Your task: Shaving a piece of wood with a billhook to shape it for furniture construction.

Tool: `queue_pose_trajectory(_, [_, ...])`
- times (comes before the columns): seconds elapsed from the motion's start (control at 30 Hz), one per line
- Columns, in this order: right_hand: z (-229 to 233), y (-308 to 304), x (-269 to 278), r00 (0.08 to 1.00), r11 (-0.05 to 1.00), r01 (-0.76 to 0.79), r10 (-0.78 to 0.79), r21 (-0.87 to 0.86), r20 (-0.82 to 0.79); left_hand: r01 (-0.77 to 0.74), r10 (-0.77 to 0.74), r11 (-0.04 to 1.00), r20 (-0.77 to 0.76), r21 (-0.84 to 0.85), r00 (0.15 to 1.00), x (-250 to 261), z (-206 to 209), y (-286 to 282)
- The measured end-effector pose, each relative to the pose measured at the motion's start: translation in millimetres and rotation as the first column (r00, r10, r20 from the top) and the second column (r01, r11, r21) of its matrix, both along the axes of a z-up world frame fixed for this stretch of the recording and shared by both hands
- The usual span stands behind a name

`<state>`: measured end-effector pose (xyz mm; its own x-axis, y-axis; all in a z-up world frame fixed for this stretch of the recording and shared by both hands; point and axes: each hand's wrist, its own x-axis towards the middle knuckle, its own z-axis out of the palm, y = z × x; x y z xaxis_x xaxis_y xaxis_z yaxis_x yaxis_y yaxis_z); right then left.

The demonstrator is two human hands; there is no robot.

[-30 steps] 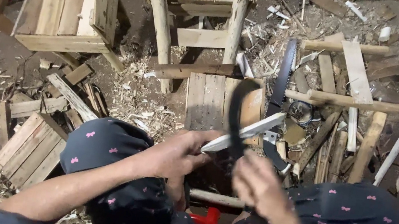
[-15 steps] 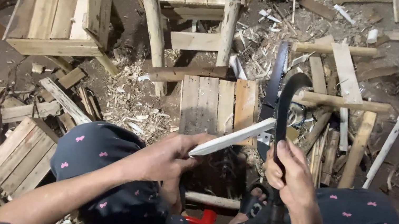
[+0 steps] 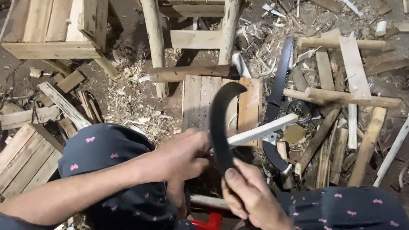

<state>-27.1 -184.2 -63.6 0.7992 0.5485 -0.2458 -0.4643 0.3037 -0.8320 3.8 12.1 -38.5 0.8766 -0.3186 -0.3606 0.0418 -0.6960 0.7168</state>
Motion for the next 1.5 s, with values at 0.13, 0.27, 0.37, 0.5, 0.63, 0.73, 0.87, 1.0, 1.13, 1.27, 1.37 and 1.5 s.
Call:
queue_pose_trajectory(0.13, [8,-22,19,0.996,0.995,-0.076,0.078,0.058,-0.042,0.097,-0.107,0.98,-0.053,-0.172,0.993,7,56,-3])
queue_pose_trajectory(0.27, [13,-13,16,0.984,0.986,-0.16,0.164,-0.053,0.065,0.125,-0.127,0.982,-0.005,-0.141,0.992,9,39,3])
queue_pose_trajectory(0.37, [-2,-17,25,0.993,0.995,-0.083,0.087,-0.055,0.078,0.061,-0.059,0.983,0.017,-0.173,0.998,2,47,9])
queue_pose_trajectory(0.5, [-1,-11,26,0.989,0.99,0.133,-0.129,-0.044,0.077,0.034,-0.04,0.962,-0.017,-0.271,0.999,4,66,8])
queue_pose_trajectory(0.63, [-7,-13,18,0.997,0.995,0.076,-0.078,-0.06,-0.028,0.02,-0.026,0.978,-0.025,-0.209,0.999,1,58,4])
queue_pose_trajectory(0.73, [-11,-30,37,0.99,0.986,0.142,-0.142,-0.089,0.013,0.0,-0.003,0.98,-0.011,-0.201,1.0,-3,53,9])
queue_pose_trajectory(0.87, [2,-10,19,0.994,0.992,0.091,-0.085,-0.089,0.067,-0.018,0.012,0.977,-0.029,-0.214,0.999,-3,58,10])
queue_pose_trajectory(1.0, [5,-39,51,0.941,0.919,0.334,-0.336,-0.208,0.028,-0.013,0.012,0.971,-0.005,-0.239,1.0,-5,46,17])
queue_pose_trajectory(1.13, [-14,-76,63,0.927,0.9,0.372,-0.374,-0.227,0.032,-0.026,0.025,0.955,-0.006,-0.295,1.0,-4,46,18])
queue_pose_trajectory(1.27, [-12,-42,36,0.966,0.963,0.244,-0.252,-0.114,-0.055,-0.084,-0.012,0.914,-0.233,-0.396,0.973,0,40,15])
queue_pose_trajectory(1.37, [-14,-26,15,0.98,0.986,0.136,-0.149,-0.1,-0.135,-0.234,-0.041,0.82,-0.461,-0.522,0.886,-1,54,4])
queue_pose_trajectory(1.5, [9,-12,-3,0.986,0.992,-0.074,0.057,-0.103,-0.159,-0.484,0.011,0.692,-0.662,-0.536,0.75,-3,51,-8])
